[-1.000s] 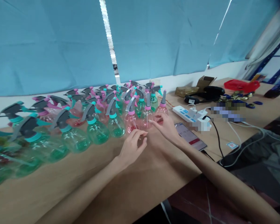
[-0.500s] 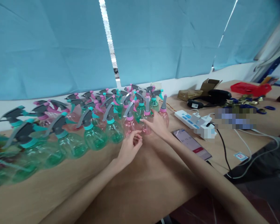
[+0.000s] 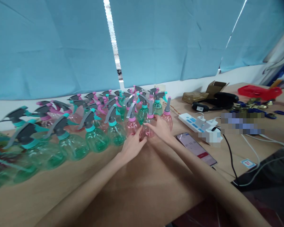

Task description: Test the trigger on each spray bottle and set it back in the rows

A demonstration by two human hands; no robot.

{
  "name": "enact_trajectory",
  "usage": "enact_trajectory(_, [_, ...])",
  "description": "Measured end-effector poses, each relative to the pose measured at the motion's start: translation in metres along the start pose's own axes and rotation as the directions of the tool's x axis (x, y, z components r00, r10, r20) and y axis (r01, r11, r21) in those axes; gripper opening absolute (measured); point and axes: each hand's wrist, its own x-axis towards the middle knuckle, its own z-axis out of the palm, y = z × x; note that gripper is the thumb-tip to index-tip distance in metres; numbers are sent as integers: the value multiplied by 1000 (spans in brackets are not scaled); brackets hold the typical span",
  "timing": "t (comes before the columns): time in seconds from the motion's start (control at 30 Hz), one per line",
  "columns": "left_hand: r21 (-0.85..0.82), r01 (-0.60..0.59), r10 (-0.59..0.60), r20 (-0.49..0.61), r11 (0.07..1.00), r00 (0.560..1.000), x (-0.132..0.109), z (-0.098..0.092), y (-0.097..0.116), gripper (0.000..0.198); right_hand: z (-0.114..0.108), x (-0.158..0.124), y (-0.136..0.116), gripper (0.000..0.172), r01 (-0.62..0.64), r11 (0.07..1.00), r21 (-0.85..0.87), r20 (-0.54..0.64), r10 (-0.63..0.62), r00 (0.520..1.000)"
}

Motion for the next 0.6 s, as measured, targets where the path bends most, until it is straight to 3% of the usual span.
enact_trajectory(0.33, [-40, -56, 55, -23, 998, 998, 4, -8, -9, 48, -7, -8, -4, 46, 32, 999, -20, 9, -31, 999])
enact_trajectory(0.6, [-179, -133, 118, -93, 975, 989, -15, -18, -3, 32, -17, -35, -12, 45, 88, 994, -60, 13, -87, 996])
